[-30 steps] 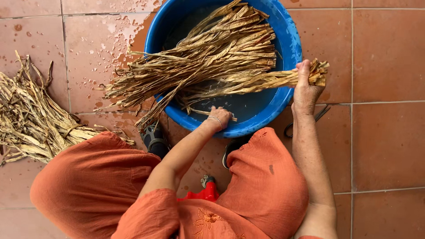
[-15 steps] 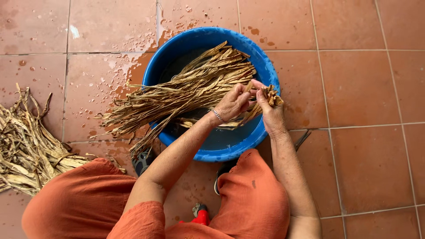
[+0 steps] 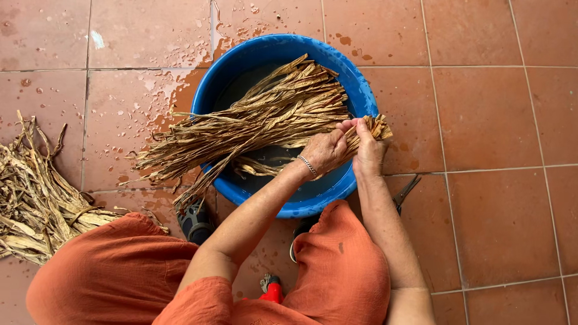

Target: The person sits on a small stool and repeatedly dips bundles of dried plant material into a blue basin of water. They separate the bundles by hand, soak them, and place the wet material into a growing pile on the floor to the right.

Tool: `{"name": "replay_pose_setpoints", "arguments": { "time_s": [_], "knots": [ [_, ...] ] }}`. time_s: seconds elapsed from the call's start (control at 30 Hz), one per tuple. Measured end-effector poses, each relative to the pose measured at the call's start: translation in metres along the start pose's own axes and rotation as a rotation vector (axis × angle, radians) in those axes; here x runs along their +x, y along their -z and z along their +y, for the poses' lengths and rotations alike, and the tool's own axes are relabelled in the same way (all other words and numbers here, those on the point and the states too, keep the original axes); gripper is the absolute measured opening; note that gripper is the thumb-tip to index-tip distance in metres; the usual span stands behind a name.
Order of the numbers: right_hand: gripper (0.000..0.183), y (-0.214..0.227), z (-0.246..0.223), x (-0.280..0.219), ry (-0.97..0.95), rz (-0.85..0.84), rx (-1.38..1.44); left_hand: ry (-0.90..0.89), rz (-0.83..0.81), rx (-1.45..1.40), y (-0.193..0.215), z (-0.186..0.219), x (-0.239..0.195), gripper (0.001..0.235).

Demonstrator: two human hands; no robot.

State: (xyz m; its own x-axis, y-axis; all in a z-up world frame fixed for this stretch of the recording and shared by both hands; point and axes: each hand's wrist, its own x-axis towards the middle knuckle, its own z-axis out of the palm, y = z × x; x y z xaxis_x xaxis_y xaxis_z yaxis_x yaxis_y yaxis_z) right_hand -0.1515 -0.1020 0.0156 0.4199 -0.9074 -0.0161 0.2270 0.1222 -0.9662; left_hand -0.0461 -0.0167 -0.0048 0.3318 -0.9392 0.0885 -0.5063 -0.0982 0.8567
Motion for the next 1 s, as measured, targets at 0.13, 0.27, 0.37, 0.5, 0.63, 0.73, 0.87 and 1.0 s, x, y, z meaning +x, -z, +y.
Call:
{"name": "replay_pose_setpoints", "arguments": {
  "time_s": [0.13,0.27,0.37,0.5,0.63,0.73,0.87,1.0],
  "knots": [
    [0.014,0.017,0.002,0.019,-0.18,0.243,0.017,-0.003,-0.034,-0.044,-0.015,-0.013,-0.013,0.026],
    [0.014,0.034,0.009,0.045,-0.217,0.313,0.158,-0.025,-0.031,-0.088,-0.023,-0.03,-0.025,0.025],
    [0.009,0.056,0.011,0.058,-0.166,0.404,0.097,-0.017,-0.063,-0.067,-0.023,-0.041,-0.037,0.025],
    [0.019,0.095,0.0,0.086,-0.161,0.465,0.204,-0.066,-0.131,-0.152,-0.005,-0.052,-0.058,0.026],
    [0.015,0.129,0.006,0.095,-0.17,0.617,0.12,-0.115,-0.139,-0.2,-0.005,-0.069,-0.066,0.022],
    [0.015,0.148,-0.002,0.103,-0.159,0.746,0.105,-0.073,-0.18,-0.111,0.01,-0.097,-0.08,0.024],
    [0.016,0.164,-0.008,0.096,-0.114,0.767,0.124,0.158,-0.228,-0.001,0.005,-0.144,-0.099,0.026],
    [0.022,0.154,-0.004,0.081,-0.033,0.705,0.187,0.397,-0.302,0.408,0.011,-0.202,-0.119,0.025]
  ]
}}
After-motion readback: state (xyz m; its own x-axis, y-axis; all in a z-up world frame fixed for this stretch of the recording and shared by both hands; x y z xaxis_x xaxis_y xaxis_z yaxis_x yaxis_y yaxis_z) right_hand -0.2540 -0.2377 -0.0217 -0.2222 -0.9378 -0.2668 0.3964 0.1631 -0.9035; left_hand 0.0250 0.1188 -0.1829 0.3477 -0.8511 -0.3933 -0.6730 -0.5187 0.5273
